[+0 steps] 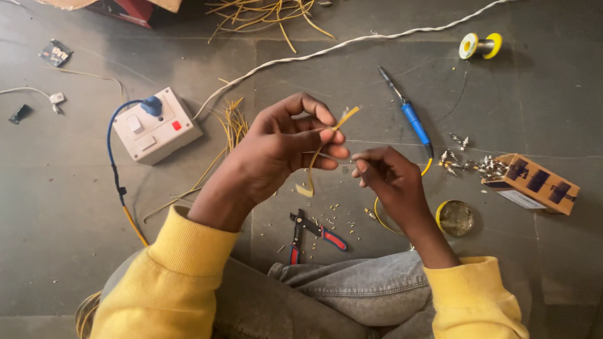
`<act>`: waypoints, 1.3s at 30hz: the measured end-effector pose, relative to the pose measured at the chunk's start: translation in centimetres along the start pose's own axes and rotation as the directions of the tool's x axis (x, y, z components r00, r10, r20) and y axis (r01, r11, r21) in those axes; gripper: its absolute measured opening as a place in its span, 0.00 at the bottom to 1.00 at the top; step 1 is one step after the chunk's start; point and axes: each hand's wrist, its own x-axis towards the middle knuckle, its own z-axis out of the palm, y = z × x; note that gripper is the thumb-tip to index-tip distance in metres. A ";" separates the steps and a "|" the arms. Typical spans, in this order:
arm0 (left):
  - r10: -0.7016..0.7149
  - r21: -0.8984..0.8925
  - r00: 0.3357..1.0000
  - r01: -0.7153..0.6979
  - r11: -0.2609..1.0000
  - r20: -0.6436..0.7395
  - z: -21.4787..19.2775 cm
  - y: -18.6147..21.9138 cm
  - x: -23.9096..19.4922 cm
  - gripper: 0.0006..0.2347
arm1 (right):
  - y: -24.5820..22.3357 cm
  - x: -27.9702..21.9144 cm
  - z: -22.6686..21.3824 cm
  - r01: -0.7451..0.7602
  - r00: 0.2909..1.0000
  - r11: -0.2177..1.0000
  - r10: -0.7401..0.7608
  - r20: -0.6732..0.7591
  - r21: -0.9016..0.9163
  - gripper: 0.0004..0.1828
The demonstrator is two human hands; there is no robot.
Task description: The person sits on the floor and solders small metal connectors onto the ends of yellow wires using a soldering iron and solder wire. They repeatedly pick up wires, apply heat and solder, and place the finished pieces aside.
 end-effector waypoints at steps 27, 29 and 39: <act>-0.067 0.070 0.920 0.101 0.992 -0.385 -2.3 -5.0 3.9 0.09 | 17.1 9.7 -9.4 -0.137 0.448 0.546 0.779 -0.440 0.827 0.29; -0.116 0.074 0.905 0.159 0.984 -0.410 -2.5 -5.0 4.6 0.08 | 14.0 9.5 -8.2 -0.117 0.390 0.757 0.630 -0.672 0.642 0.25; 0.062 0.490 0.923 0.144 0.860 -0.380 -1.8 -5.6 4.6 0.04 | 3.1 6.6 -12.3 0.477 0.531 0.815 -0.565 -0.631 -0.328 0.14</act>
